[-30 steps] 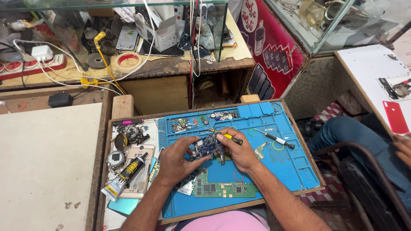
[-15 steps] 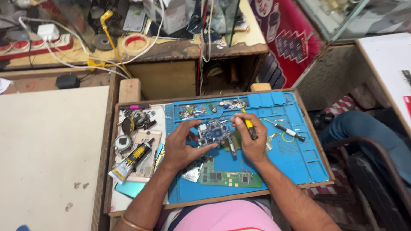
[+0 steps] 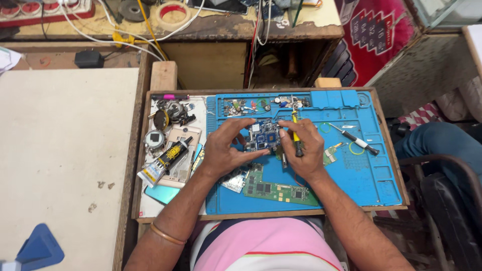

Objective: The person works on a disassembled phone motherboard held on a blue silicone repair mat, steadying the board with one hand while using a screwdriver with the other to work on components. They briefly reach aside to take an item from a nearby person, then resume prying and adjusting parts on the board.

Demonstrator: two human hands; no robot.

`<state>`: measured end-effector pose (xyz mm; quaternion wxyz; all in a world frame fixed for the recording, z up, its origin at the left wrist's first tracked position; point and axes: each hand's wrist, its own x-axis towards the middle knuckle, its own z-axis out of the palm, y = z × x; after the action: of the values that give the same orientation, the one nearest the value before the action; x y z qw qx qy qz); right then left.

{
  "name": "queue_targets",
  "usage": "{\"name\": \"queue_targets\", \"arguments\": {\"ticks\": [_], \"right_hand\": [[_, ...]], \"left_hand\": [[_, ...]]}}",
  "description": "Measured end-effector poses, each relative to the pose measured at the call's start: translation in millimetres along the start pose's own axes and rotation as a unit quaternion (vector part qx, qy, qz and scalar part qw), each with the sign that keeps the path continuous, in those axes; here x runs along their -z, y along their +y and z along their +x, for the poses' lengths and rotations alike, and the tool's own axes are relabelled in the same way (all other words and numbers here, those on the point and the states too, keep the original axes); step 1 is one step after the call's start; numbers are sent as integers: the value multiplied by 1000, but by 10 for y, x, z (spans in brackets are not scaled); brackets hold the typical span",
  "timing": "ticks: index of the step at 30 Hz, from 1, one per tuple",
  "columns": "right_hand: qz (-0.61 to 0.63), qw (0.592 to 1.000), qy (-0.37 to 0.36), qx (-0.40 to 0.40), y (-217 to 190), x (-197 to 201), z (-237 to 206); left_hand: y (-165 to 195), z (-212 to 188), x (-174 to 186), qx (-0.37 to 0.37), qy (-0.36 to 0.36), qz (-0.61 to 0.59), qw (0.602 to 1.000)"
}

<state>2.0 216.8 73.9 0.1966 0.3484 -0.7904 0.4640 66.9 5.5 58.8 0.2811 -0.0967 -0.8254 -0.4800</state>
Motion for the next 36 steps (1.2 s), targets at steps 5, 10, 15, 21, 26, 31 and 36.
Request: {"name": "queue_targets", "arguments": {"ticks": [5, 10, 15, 21, 26, 31, 36], "right_hand": [[-1, 1000, -13, -3, 48, -18, 3], [21, 999, -30, -25, 82, -38, 0], [97, 994, 4, -54, 163, -68, -53], [285, 937, -72, -187, 377, -104, -66], [372, 882, -98, -274, 408, -95, -85], [422, 858, -101, -276, 394, -91, -84], [438, 849, -110, -275, 415, -103, -115]], "left_hand": [[-25, 5, 35, -11, -19, 9, 1000], [-34, 9, 40, -16, -26, 20, 999], [-65, 7, 33, 24, 4, -50, 998], [-96, -11, 45, 64, 17, -77, 995], [-107, -3, 48, 79, 11, -81, 994], [-119, -15, 40, 94, 2, -86, 992], [-146, -37, 11, 119, -5, -102, 988]]}}
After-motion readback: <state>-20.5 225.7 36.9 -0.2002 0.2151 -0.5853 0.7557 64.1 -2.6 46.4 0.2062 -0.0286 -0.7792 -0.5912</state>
